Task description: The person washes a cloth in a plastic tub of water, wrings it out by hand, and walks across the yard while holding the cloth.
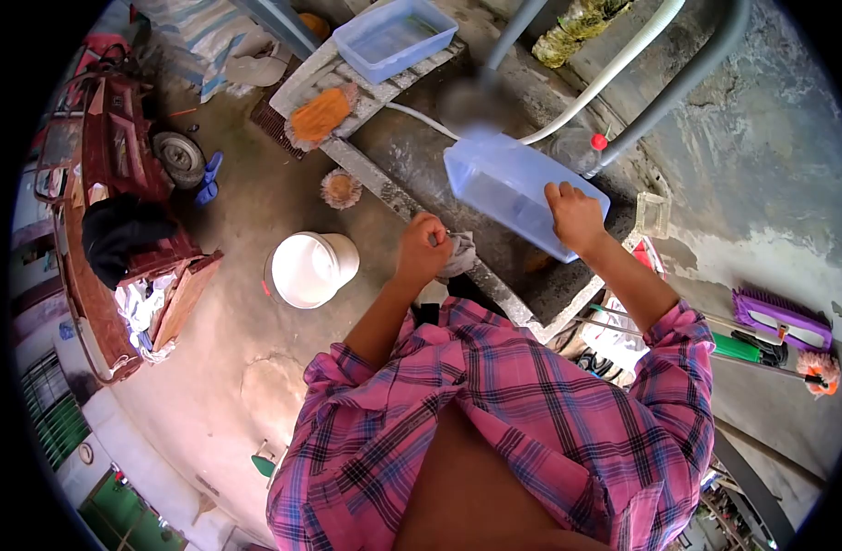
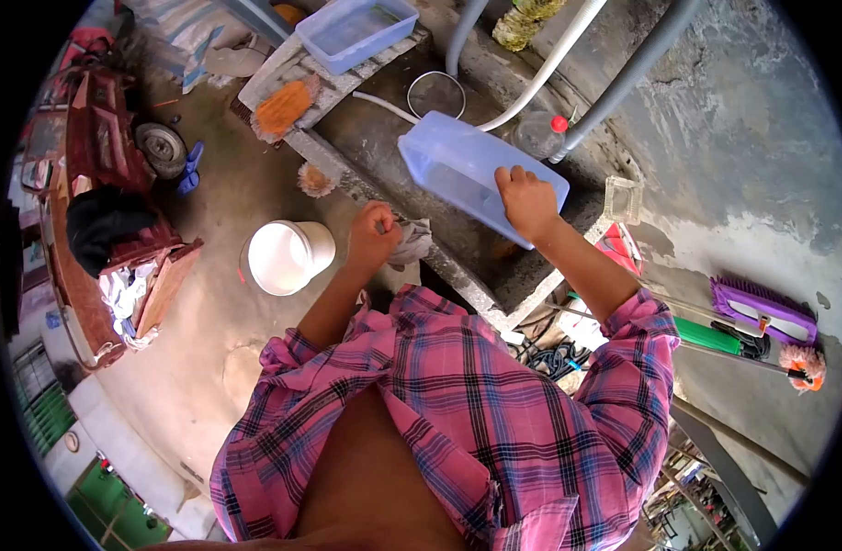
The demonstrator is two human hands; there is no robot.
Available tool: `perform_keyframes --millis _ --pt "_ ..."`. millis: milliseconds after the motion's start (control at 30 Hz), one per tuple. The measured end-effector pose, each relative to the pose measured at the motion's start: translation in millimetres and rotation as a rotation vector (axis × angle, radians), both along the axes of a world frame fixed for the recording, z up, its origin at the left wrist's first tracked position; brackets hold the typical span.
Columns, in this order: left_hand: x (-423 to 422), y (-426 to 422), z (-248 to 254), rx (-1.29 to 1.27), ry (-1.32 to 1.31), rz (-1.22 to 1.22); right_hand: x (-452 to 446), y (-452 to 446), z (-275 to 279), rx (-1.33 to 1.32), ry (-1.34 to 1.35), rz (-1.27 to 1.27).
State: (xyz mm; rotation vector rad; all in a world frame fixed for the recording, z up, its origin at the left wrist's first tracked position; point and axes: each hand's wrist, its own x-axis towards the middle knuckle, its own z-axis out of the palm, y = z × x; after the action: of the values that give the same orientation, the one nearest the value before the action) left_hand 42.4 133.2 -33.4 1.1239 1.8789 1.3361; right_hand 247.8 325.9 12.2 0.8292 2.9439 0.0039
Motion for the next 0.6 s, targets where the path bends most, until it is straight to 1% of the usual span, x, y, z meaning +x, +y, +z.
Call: perform_keyframes --millis 100,133,233,367,433,600 --pt "-3.6 -4.2 -2.9 0.034 0.021 0.039 2.7 5.0 -8.9 0.039 0.021 -0.013" --pt "-3.9 -4.6 -4.3 0.052 0.035 0.055 2.9 7.9 -14.8 0.055 -0.004 -0.052" --pt "-7.7 -8.1 -4.0 0.004 0.029 0.056 -5.4 11.9 -8.7 0.092 -0.019 -0.128" --pt "-11.2 -10.3 -6.9 0.019 0.015 0.060 -8.5 10.2 -12.2 -0.045 0.049 -0.084" --pt "-11.1 -10.9 -6.7 0.025 -0.010 0.061 -5.5 13.1 -25.1 -0.085 0.084 -0.163" --pt "-14.5 -10.9 -7.3 -0.013 0.034 0.080 -2.6 21.6 -68.7 -0.153 0.096 -0.290"
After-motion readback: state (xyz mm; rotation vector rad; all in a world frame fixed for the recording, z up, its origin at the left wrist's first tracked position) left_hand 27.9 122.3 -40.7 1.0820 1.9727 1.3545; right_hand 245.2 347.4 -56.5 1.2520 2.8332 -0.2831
